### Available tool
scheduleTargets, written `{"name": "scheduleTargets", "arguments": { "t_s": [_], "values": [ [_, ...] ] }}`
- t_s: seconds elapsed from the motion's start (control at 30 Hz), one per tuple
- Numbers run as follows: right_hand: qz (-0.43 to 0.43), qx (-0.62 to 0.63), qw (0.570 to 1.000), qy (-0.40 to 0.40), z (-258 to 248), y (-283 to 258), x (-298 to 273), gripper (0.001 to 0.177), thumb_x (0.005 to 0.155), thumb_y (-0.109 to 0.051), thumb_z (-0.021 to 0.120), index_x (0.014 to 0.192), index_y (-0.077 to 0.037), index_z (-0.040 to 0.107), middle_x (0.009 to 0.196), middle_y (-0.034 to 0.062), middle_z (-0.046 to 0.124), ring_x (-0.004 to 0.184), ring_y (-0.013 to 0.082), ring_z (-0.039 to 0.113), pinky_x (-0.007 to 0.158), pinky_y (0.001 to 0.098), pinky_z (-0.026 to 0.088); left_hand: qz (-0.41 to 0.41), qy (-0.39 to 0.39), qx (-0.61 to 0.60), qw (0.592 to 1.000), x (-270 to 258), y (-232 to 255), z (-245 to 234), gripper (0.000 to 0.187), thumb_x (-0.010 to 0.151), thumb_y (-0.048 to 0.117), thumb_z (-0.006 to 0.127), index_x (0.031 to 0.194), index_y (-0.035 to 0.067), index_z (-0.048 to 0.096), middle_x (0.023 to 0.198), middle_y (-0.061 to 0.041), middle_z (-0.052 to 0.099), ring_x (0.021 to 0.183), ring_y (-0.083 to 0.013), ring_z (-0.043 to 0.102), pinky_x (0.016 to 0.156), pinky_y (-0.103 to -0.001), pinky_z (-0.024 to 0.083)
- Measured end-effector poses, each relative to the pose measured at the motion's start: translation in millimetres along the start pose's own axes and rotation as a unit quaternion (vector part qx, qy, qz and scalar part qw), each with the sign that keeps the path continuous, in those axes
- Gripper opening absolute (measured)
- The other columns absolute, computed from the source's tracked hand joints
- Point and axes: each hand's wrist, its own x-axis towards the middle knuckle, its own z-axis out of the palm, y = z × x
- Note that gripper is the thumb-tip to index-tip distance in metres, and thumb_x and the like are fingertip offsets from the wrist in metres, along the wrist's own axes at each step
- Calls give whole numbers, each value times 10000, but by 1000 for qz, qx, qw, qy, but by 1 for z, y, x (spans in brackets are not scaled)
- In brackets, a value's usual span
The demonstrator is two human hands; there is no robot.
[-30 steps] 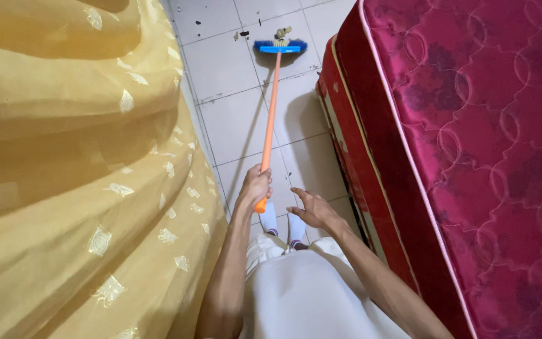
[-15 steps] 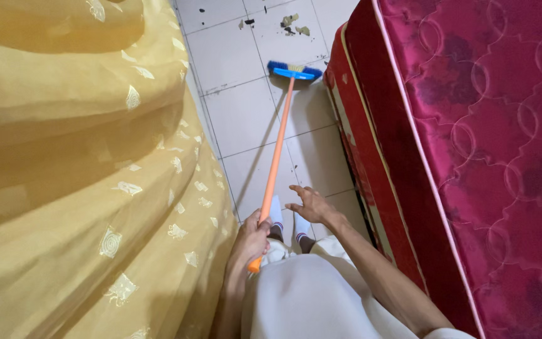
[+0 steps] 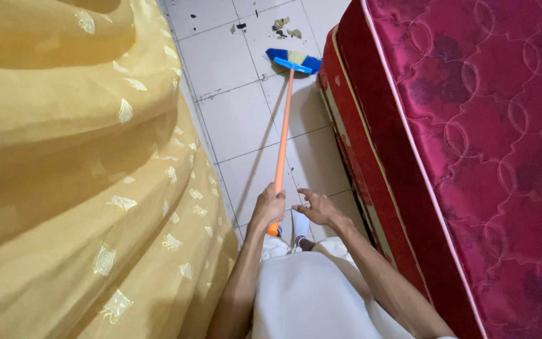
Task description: The person sweeps debris across a tiled floor using a broom.
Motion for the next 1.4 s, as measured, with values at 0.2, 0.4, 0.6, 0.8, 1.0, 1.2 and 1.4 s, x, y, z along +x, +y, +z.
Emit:
{"name": "scheduleTargets", "arguments": {
  "t_s": [0.2, 0.4, 0.6, 0.8, 1.0, 1.2, 1.4],
  "values": [
    [13, 25, 999, 27, -6, -3, -1, 745, 882, -516, 686, 1509, -175, 470, 1389, 212, 607, 1311, 375, 577, 1133, 472, 436, 24, 11, 9, 1000, 61, 7, 7, 258, 1014, 210, 496, 1184, 25, 557, 667, -127, 661, 497, -236, 668, 491, -392, 547],
    [42, 52, 997, 41, -16, -12, -8, 736, 881, -500, 694, 1504, -174, 480, 1373, 197, 625, 1295, 355, 595, 1108, 463, 469, 45, 4, -66, 997, 77, 29, -2, 248, 1026, 214, 507, 1123, 2, 592, 637, -96, 613, 480, -192, 624, 460, -369, 525],
    [51, 57, 996, 47, -13, -20, 0, 739, 877, -515, 692, 1500, -173, 490, 1359, 179, 645, 1275, 333, 626, 1087, 458, 494, 60, -6, -49, 997, 38, 32, -34, 254, 1039, 201, 510, 1075, -37, 591, 655, -71, 587, 467, -192, 620, 442, -364, 513],
    [37, 51, 997, 52, -2, -38, 13, 730, 880, -520, 695, 1492, -167, 510, 1352, 197, 641, 1267, 364, 618, 1082, 452, 494, 13, -26, -54, 998, -5, 6, -40, 236, 1029, 211, 527, 1138, 9, 579, 666, -76, 603, 483, -183, 620, 439, -362, 516],
    [-11, 46, 998, 31, 25, -30, 47, 706, 899, -489, 686, 1485, -143, 498, 1315, 221, 654, 1229, 376, 641, 1046, 458, 514, 15, -22, -59, 998, 2, -4, -44, 252, 1023, 197, 515, 1195, 23, 577, 676, -73, 613, 480, -186, 619, 433, -353, 515],
    [-68, 64, 995, 33, 40, -9, 94, 636, 878, -311, 667, 1470, -126, 525, 1283, 211, 688, 1213, 364, 648, 1056, 441, 504, -1, -26, -92, 995, 50, -3, -41, 258, 1024, 205, 497, 1188, 28, 588, 648, -75, 613, 486, -184, 612, 434, -353, 509],
    [-39, 61, 997, 27, 7, -20, 110, 653, 879, -349, 678, 1471, -128, 509, 1288, 202, 677, 1196, 365, 657, 1051, 439, 516, 13, -22, -82, 996, 117, 22, -28, 252, 1010, 226, 503, 1177, 50, 569, 648, -89, 635, 487, -195, 628, 449, -357, 526]
  ]
}}
